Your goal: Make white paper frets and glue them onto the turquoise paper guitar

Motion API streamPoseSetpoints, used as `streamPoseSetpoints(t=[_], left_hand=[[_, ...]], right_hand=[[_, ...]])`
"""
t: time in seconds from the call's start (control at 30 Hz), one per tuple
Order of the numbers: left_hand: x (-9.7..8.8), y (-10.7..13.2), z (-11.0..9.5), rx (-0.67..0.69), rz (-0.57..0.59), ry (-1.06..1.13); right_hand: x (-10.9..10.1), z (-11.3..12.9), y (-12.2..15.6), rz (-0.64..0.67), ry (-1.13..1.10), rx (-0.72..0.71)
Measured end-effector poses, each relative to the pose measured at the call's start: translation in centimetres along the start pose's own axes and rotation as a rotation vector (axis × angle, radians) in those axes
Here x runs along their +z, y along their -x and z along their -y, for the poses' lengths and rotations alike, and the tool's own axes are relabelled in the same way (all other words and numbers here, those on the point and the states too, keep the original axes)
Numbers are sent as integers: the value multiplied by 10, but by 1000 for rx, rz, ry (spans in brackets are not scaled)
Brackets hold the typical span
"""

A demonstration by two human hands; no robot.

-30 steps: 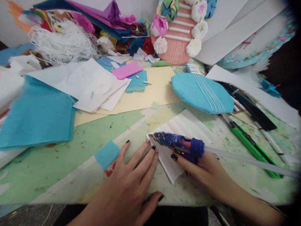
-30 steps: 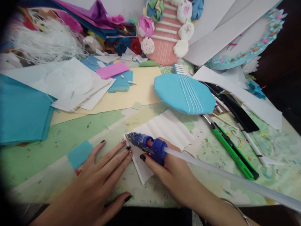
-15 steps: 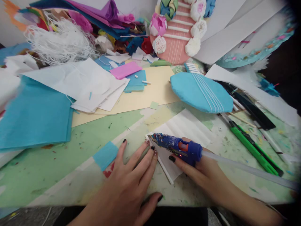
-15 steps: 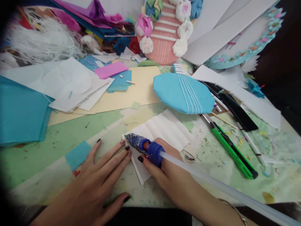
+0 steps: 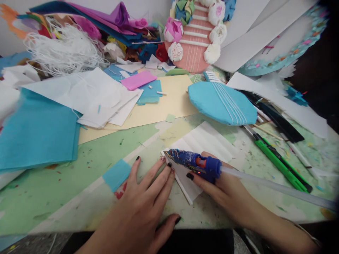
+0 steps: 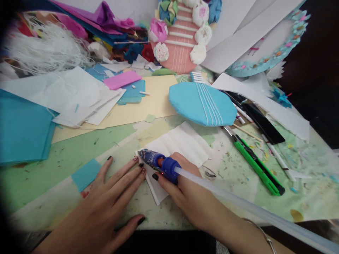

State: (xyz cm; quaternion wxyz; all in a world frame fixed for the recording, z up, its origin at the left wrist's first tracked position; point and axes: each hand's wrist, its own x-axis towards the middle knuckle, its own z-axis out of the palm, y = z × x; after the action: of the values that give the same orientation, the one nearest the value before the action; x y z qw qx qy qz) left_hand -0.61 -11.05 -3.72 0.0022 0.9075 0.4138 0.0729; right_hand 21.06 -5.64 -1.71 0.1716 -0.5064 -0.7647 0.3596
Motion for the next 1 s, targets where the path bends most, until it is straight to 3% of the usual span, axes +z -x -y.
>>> streamPoseSetpoints(t=[0.23,1.0], left_hand=[[-1,1,-1,-8,-22,35],[1,1,-2,-9,-10,47]], right_hand=[[-1,2,8,-63,52,-43],[-5,0,27,-15,-24,-32]])
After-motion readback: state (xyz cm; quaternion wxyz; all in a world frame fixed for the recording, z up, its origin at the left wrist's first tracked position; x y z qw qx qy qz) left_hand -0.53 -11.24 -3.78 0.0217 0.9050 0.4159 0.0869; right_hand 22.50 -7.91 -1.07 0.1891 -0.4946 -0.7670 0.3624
